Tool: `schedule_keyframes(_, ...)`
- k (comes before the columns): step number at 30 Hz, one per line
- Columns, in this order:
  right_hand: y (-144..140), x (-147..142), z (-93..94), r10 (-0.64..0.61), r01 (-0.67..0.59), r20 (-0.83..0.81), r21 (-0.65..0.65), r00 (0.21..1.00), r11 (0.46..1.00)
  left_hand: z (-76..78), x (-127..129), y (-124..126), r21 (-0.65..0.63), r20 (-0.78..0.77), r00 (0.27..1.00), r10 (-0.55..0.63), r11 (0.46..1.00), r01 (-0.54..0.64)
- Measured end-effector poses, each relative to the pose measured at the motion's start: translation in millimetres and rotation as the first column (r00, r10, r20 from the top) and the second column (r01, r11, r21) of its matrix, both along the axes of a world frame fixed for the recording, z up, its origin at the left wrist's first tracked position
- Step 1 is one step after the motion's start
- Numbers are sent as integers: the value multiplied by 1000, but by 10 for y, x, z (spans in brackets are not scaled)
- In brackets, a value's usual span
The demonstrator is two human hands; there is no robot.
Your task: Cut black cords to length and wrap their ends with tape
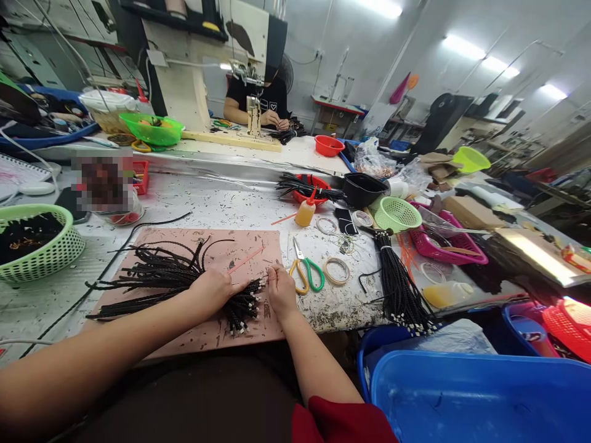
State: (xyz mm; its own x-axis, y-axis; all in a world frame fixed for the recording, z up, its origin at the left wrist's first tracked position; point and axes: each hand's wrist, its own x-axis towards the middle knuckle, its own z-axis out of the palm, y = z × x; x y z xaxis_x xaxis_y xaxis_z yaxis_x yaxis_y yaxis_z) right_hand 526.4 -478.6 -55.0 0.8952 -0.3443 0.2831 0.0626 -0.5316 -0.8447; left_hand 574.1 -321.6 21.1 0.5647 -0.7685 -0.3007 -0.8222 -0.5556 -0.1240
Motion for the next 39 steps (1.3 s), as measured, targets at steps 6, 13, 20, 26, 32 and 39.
schedule_keyframes(6, -1, 20, 8, -27, 27, 3, 7, 1000, 1000, 12, -3, -3, 7, -6, 1000, 8, 1000, -8)
schedule_keyframes(13, 60, -193, -4, -44, 44, -6, 224, 999, 974, -59, -44, 15, 22, 61, 998, 4, 1000, -5)
schedule_keyframes(20, 115, -342, -24, 31, -49, 94, 199, 995, 979, -182, -140, 33, -5, 98, 994, 54, 999, -54)
schedule_keyframes(26, 172, -418, 44, 22, -52, 186, 158, 982, 986, -212, -124, 31, -2, 88, 994, 58, 998, -58)
schedule_keyframes(32, 236, -538, 242, 160, -193, 217, 139, 963, 971, -154, -92, 20, 35, 61, 997, 43, 998, -45)
schedule_keyframes(39, 180, -784, 188, 133, -153, 178, 104, 975, 983, -79, -130, -45, 91, 31, 998, 59, 994, -61)
